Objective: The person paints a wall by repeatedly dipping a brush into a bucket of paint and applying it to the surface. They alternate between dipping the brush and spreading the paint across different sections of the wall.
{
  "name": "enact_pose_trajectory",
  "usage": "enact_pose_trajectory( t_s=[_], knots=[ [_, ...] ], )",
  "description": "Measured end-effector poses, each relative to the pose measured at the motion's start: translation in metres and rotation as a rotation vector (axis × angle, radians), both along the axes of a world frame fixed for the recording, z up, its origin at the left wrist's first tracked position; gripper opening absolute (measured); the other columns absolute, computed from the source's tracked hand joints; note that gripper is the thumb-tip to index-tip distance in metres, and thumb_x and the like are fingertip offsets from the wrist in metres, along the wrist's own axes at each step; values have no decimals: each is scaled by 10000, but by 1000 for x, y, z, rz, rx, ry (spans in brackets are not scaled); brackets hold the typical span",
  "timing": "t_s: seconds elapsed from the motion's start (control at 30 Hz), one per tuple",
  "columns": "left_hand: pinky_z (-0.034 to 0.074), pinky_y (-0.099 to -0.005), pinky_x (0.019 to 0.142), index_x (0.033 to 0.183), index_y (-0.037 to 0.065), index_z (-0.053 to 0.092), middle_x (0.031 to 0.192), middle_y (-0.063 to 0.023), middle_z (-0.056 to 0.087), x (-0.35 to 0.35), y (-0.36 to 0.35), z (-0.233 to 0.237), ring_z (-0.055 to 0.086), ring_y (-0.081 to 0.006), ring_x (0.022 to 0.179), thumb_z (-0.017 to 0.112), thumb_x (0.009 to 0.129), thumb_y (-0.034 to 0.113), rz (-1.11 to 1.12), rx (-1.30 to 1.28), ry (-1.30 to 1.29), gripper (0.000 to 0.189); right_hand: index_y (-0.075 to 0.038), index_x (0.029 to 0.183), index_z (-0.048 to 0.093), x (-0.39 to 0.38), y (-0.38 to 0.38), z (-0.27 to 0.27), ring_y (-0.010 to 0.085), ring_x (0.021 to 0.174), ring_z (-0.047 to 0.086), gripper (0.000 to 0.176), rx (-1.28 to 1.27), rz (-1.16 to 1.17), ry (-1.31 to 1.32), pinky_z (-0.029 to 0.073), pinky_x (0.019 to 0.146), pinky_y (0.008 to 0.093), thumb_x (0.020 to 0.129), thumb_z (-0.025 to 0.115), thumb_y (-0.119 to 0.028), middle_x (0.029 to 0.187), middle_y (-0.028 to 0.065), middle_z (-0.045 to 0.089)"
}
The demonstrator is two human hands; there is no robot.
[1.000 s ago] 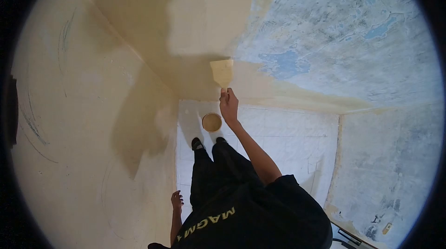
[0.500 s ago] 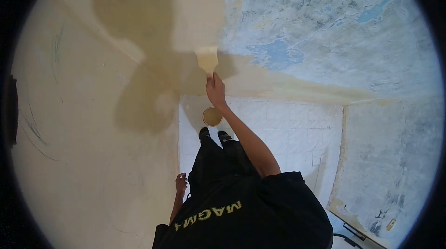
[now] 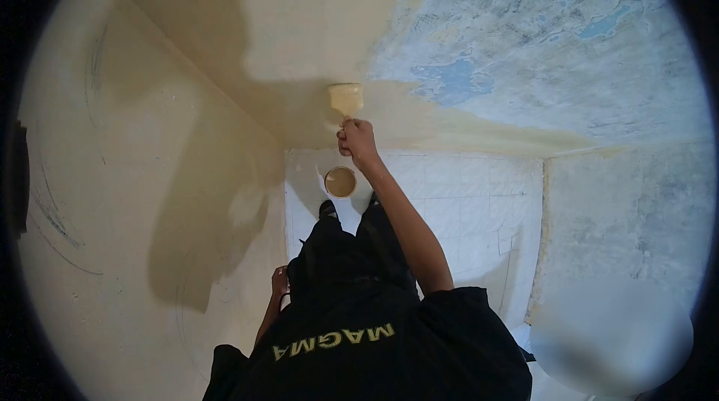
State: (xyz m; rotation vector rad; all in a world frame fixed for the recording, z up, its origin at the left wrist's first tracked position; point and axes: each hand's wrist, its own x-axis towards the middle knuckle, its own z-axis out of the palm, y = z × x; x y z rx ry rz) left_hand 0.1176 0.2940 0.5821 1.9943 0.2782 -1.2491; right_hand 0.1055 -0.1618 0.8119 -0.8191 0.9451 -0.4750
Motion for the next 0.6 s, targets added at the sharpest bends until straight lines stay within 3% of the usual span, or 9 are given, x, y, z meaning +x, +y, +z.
enact_pose_trajectory(
  t_s=[0.2,0.27,0.3,0.37,0.47,0.6],
  knots=[
    [445,-316,443,1060,82,584,759,-72,620,10,-8,10,567,-157,564,508,882,253,-81,-38,-172,259,-29,774,457,18,-21,36,41,390,304,231,-23,-14,-15,219,313,197,922,454,-206,572,-20,388],
    [495,-350,602,1050,74,602,823,-116,649,5,3,-16,619,-211,683,504,874,228,-252,-31,-356,253,-28,778,459,16,-17,61,39,390,302,228,-67,-1,-15,214,312,195,922,453,-206,569,-23,382],
    [495,-350,602,1050,74,602,823,-116,649,5,6,-27,619,-211,683,504,874,228,-249,-27,-352,253,-27,783,461,15,-15,78,37,389,300,226,-115,8,-17,209,311,193,922,453,-206,566,-25,377],
    [485,-341,720,1047,74,613,866,-149,659,2,11,-39,632,-232,784,514,866,220,-349,57,-417,253,-31,799,468,10,-6,112,33,385,295,217,-131,16,-32,192,312,194,926,449,-206,556,-34,358],
    [485,-340,736,1057,80,611,890,-167,661,6,-4,-9,639,-245,840,536,850,230,-305,104,-248,266,-44,815,474,-9,6,138,31,380,289,219,-219,63,-49,178,315,198,941,439,-220,547,-39,341],
    [485,-350,740,1057,85,615,886,-176,661,4,-4,-14,639,-255,853,548,845,246,-175,60,-256,274,-53,852,491,-19,11,135,30,382,281,253,-422,46,-68,179,320,201,959,428,-274,548,-36,344]
  ],
)
